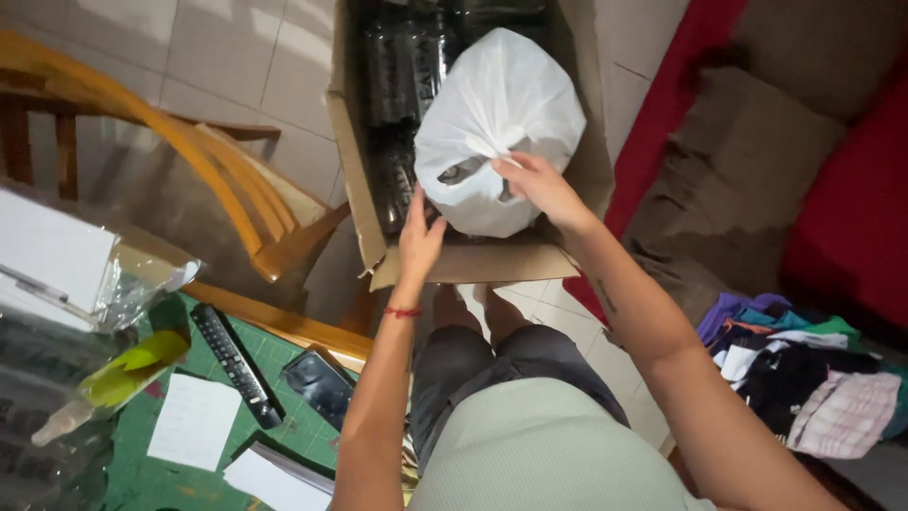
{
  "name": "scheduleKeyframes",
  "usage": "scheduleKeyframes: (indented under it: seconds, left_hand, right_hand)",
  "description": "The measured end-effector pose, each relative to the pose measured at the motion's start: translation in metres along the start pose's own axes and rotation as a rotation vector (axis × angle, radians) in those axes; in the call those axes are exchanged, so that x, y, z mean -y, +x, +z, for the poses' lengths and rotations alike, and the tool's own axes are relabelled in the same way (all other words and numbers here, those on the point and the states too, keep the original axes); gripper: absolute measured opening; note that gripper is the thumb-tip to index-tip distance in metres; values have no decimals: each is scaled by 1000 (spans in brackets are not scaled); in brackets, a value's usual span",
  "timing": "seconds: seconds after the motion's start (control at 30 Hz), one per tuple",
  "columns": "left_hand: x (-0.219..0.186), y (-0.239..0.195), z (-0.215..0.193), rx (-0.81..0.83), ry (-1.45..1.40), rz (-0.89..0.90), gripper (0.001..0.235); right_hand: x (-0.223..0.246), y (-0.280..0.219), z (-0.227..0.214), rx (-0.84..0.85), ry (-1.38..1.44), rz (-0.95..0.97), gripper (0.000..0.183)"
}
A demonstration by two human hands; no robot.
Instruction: The person applies a printed label to a clear plastic water bottle, smoothing it with their hands to remove air bubbles. They then place the labeled bottle into a cardboard box filled with similar bottles and retrieve another bottle to repeat the process.
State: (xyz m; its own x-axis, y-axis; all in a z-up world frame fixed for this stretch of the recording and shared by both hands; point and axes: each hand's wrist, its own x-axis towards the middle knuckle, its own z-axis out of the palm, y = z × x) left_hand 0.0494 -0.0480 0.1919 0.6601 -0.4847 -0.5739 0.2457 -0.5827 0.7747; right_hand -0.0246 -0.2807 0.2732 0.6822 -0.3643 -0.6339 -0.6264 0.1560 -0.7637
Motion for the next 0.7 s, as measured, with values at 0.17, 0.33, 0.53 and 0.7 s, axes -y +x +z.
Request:
scheduleKeyframes:
  seconds: [0.17, 0.33, 0.53, 0.7]
  left_hand:
    - [3, -9, 6, -48, -71, 235, 67]
    - [-31, -58, -3, -100, -156, 451, 46]
    - [-34, -81, 12, -223, -190, 479, 37]
    - [83, -41, 44, 62, 609, 612, 58]
  right_hand:
    - [-53, 57, -18, -197, 107, -79, 34]
    - [53, -44, -51, -137, 22, -12, 52]
    - [13, -83, -155, -437, 459, -381, 11]
    - [9, -205, -225, -939, -292, -887, 35]
